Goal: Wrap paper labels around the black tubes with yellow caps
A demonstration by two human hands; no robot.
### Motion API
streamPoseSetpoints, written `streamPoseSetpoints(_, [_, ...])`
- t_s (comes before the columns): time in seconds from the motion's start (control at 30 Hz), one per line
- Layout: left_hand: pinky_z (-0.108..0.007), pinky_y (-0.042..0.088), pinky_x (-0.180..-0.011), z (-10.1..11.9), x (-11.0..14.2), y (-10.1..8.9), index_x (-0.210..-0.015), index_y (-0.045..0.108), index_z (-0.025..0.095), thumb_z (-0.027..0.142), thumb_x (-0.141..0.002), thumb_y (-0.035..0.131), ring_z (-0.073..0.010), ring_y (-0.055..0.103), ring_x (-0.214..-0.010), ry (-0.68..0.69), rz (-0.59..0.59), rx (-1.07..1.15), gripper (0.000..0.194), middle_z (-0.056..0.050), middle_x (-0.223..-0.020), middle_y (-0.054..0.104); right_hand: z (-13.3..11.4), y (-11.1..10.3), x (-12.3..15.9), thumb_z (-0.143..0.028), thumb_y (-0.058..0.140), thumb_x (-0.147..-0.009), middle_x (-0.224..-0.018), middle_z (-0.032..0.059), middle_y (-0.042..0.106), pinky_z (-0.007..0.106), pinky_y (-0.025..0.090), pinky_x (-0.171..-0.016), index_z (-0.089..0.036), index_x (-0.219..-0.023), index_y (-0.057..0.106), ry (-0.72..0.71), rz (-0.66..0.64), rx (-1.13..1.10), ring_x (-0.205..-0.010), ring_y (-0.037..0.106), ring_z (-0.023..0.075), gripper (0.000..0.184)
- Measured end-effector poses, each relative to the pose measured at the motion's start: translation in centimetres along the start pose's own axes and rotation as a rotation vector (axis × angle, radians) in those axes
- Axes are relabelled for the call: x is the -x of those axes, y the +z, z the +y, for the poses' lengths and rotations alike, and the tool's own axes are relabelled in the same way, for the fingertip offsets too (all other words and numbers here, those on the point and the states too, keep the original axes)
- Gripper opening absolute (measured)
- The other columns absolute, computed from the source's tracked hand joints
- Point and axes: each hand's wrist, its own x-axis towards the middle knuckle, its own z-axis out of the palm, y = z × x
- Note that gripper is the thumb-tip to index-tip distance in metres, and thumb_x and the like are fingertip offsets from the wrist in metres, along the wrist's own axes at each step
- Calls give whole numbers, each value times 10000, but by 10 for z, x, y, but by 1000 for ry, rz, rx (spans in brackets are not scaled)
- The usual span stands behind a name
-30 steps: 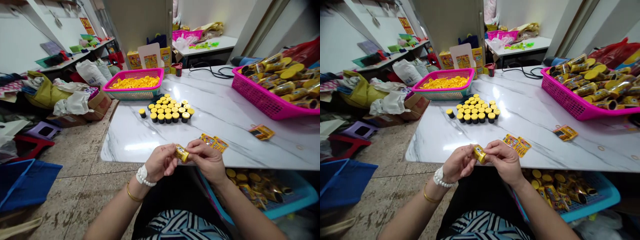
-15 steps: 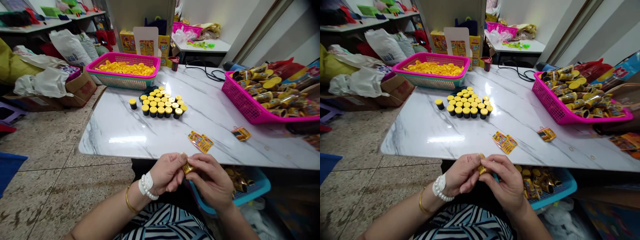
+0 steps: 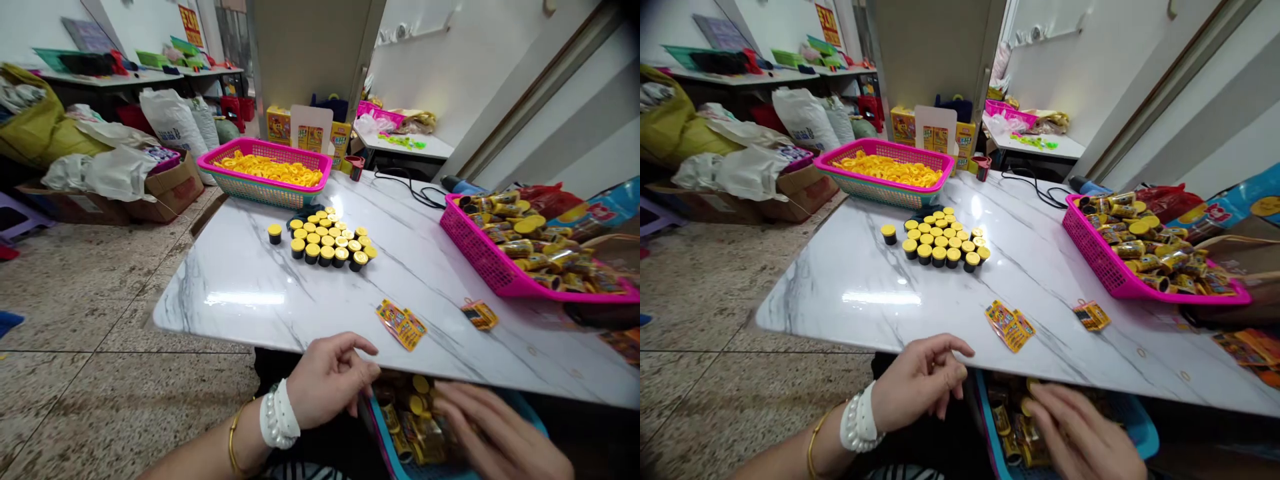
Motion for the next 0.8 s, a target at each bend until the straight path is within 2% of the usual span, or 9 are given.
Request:
streamPoseSetpoints(0.03, [-163,379,-397,5,1,-5,-1066,630,150,404,-865,639,-61,504,-398,47,53,-48,324,7,-658,639,1,7,-17,-185,674,-872,-878,7,786,284,607,-679,-304,-1067,751,104,83,20,-721,743,187,241])
streamPoseSetpoints(0.1, [-181,417,-438,13,6,-15,-1063,652,154,407,-878,624,-71,516,-430,158,162,-156,315,1,-668,635,5,23,-51,-211,666,-888,-898,38,768,313,593,-717,-274,-1033,757,198,131,15,-758,728,193,184])
streamPoseSetpoints(0.2, [-198,451,-489,12,17,-29,-1062,672,163,395,-889,619,-90,543,-477,268,298,-298,294,-3,-664,634,19,50,-81,-339,678,-881,-996,78,736,368,574,-758,-238,-1071,760,281,-21,69,-857,703,231,230])
streamPoseSetpoints(0.27, [-204,447,-483,1,26,-34,-1052,679,162,390,-902,603,-97,545,-473,245,340,-332,283,-10,-657,640,25,66,-80,-351,663,-887,-965,62,725,388,562,-797,-255,-985,778,311,-103,17,-893,680,236,179])
streamPoseSetpoints(0.4, [-224,435,-474,-28,42,-30,-966,699,158,348,-920,581,-110,539,-447,181,349,-368,228,-18,-615,645,27,80,-58,-387,659,-884,-914,51,719,378,554,-796,-246,-875,776,409,-77,-163,-871,670,219,183])
streamPoseSetpoints(0.5, [-254,484,-582,-36,51,-28,-973,719,164,286,-928,584,-147,615,-574,388,406,-556,187,-50,-671,683,24,77,-50,-419,681,-862,-929,48,733,352,539,-734,-248,-921,771,444,-60,-174,-839,675,214,202])
streamPoseSetpoints(0.63, [-313,495,-677,-26,52,-51,-1142,713,161,312,-923,613,-197,621,-736,702,552,-1005,285,-96,-814,679,20,75,-46,-409,666,-881,-888,51,746,346,520,-715,-230,-887,763,500,60,-141,-797,682,212,204])
streamPoseSetpoints(0.73, [-391,501,-703,-12,37,-78,-1351,609,100,570,-907,553,-241,567,-760,670,699,-1317,649,-119,-840,615,19,78,-43,-407,669,-883,-853,46,748,329,515,-695,-219,-854,760,545,109,-124,-767,691,203,211])
streamPoseSetpoints(0.8, [-424,501,-730,-4,22,-90,-1371,596,103,630,-922,463,-255,555,-769,571,652,-1474,704,-115,-842,600,19,80,-42,-405,671,-884,-854,40,751,319,516,-699,-219,-856,763,551,109,-116,-777,699,201,209])
